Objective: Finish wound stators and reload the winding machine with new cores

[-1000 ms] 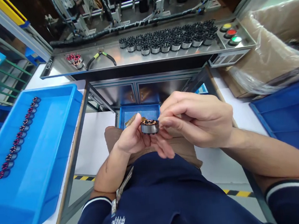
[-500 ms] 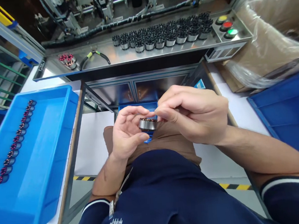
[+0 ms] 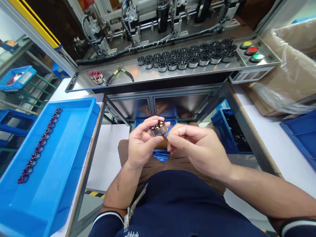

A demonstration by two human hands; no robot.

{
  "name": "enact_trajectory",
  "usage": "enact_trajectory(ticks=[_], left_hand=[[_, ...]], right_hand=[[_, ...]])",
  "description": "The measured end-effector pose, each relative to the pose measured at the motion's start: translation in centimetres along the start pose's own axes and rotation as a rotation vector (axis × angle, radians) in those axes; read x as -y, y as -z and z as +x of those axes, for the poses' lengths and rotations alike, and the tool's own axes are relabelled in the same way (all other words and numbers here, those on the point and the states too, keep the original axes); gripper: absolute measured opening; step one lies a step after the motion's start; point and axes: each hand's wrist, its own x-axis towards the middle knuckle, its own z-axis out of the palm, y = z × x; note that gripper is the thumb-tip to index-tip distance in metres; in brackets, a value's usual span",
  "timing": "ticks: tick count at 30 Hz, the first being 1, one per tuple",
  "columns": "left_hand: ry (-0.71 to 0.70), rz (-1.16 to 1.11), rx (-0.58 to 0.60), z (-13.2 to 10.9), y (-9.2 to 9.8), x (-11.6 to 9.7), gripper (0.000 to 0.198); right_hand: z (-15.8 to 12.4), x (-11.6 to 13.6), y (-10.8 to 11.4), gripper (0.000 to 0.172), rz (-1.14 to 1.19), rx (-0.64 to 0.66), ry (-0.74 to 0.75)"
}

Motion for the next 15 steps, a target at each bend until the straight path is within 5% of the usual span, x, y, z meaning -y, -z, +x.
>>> enact_trajectory(ticks=[6, 10, 13, 15], left_hand=[[0.046, 0.020, -0.020, 0.2, 0.3, -0.4, 0.037], [0.024, 0.059, 0.043, 0.2, 0.5, -0.7, 0.034], [-0.015, 0.111, 0.142, 0.4, 0.6, -0.7, 0.036], [-0.009, 0.133, 0.165, 0.4, 0.9, -0.6, 0.058]], right_hand=[[0.2, -1.5, -0.4, 0.033, 0.309, 0.057, -0.234], [0.4, -2.1, 0.0, 0.047, 0.501, 0.222, -0.312], [0.5, -2.7, 0.0, 0.040, 0.594, 0.302, -0.298], [0.5, -3.0, 0.1, 0.034, 0.568, 0.294, -0.257]])
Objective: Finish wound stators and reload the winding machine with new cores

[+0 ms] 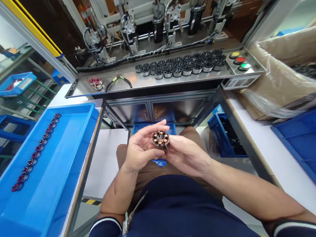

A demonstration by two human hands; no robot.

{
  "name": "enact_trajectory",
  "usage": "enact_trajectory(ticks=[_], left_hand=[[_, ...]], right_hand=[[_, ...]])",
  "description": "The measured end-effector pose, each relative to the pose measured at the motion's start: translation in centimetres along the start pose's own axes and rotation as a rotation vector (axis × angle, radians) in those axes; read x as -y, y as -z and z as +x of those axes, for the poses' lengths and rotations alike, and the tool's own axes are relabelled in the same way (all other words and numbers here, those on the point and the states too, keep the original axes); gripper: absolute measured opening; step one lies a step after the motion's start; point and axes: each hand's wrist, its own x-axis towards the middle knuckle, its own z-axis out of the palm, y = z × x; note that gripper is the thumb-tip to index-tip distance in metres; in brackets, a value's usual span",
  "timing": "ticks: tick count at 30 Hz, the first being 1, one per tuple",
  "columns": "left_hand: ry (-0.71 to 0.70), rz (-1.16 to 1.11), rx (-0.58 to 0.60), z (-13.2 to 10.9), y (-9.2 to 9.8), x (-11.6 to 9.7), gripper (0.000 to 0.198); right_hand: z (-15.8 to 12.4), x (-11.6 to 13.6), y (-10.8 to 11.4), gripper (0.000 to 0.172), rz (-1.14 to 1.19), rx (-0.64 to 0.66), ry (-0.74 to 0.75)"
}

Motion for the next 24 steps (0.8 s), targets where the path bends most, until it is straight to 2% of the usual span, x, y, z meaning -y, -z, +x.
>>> enact_trajectory(ticks=[2, 3, 4, 6, 7, 9, 10, 14, 17, 22, 24], left_hand=[[0.019, 0.026, -0.072, -0.2, 0.4, 0.0, 0.089], [0.027, 0.054, -0.128, -0.4, 0.7, -0.1, 0.099], [0.039, 0.097, -0.171, -0.7, 0.8, -0.2, 0.099], [0.090, 0.218, -0.189, -1.4, 0.8, -0.6, 0.079], [0.116, 0.278, -0.168, -1.7, 0.7, -0.9, 0.068], [0.142, 0.368, -0.110, -2.0, 0.1, -1.5, 0.053], [0.133, 0.398, -0.096, -2.0, -0.2, -1.7, 0.049], [0.057, 0.471, -0.081, -1.5, -0.7, -1.9, 0.038], [-0.005, 0.528, -0.099, -1.4, -0.4, -1.7, 0.045], [-0.062, 0.551, -0.082, -1.7, -0.1, -1.7, 0.046], [-0.031, 0.499, -0.087, -1.8, -0.2, -1.6, 0.044]], right_hand=[[-0.1, 0.0, 0.5, 0.033, -0.160, -0.063, 0.121], [-0.1, 0.1, 0.8, 0.034, -0.305, -0.124, 0.229], [-0.2, 0.3, 1.1, 0.033, -0.489, -0.189, 0.363], [-0.3, 0.7, 1.7, 0.033, -0.899, -0.258, 0.656], [-0.3, 0.9, 1.9, 0.034, -1.075, -0.249, 0.778], [-0.3, 1.1, 2.2, 0.039, -1.281, -0.186, 0.935], [-0.3, 1.2, 2.4, 0.042, -1.324, -0.158, 0.966], [-0.4, 1.5, 2.7, 0.044, -1.287, -0.121, 0.908], [-0.7, 1.9, 2.6, 0.040, -1.175, -0.090, 0.831], [-0.8, 2.9, 1.5, 0.010, -1.131, -0.136, 0.779], [-0.8, 3.4, 1.1, 0.010, -1.128, -0.140, 0.716]])
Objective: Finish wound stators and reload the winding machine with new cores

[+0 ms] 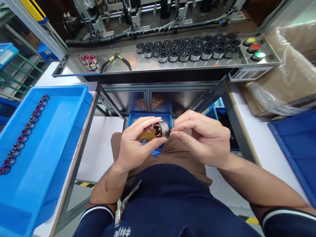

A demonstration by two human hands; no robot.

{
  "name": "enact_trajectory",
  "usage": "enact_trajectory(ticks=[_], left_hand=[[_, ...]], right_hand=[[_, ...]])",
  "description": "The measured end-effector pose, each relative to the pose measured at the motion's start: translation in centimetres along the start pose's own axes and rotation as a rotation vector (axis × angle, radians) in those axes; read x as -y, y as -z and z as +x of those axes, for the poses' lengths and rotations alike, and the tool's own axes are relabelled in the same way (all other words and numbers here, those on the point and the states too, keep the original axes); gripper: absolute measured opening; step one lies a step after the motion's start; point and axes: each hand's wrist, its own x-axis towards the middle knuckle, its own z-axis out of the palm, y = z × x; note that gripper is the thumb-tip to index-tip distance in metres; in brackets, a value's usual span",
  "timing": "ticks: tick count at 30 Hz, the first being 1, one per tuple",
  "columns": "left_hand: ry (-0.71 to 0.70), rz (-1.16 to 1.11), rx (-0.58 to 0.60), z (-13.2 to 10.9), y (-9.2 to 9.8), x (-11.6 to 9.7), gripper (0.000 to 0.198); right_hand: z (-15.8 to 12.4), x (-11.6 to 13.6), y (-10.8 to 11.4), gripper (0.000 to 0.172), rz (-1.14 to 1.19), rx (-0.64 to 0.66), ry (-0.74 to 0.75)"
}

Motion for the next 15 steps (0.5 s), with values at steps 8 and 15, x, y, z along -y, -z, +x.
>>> enact_trajectory(ticks=[8, 15], left_hand=[[0.109, -0.395, 0.007, -0.2, -1.4, 0.7, 0.041], [-0.156, 0.078, -0.034, 0.3, -0.4, -0.2, 0.040]], right_hand=[[0.6, 0.9, 0.4, 0.019, 0.056, 0.074, -0.241], [0.4, 0.0, 3.5, 0.024, -0.030, 0.138, -0.369]])
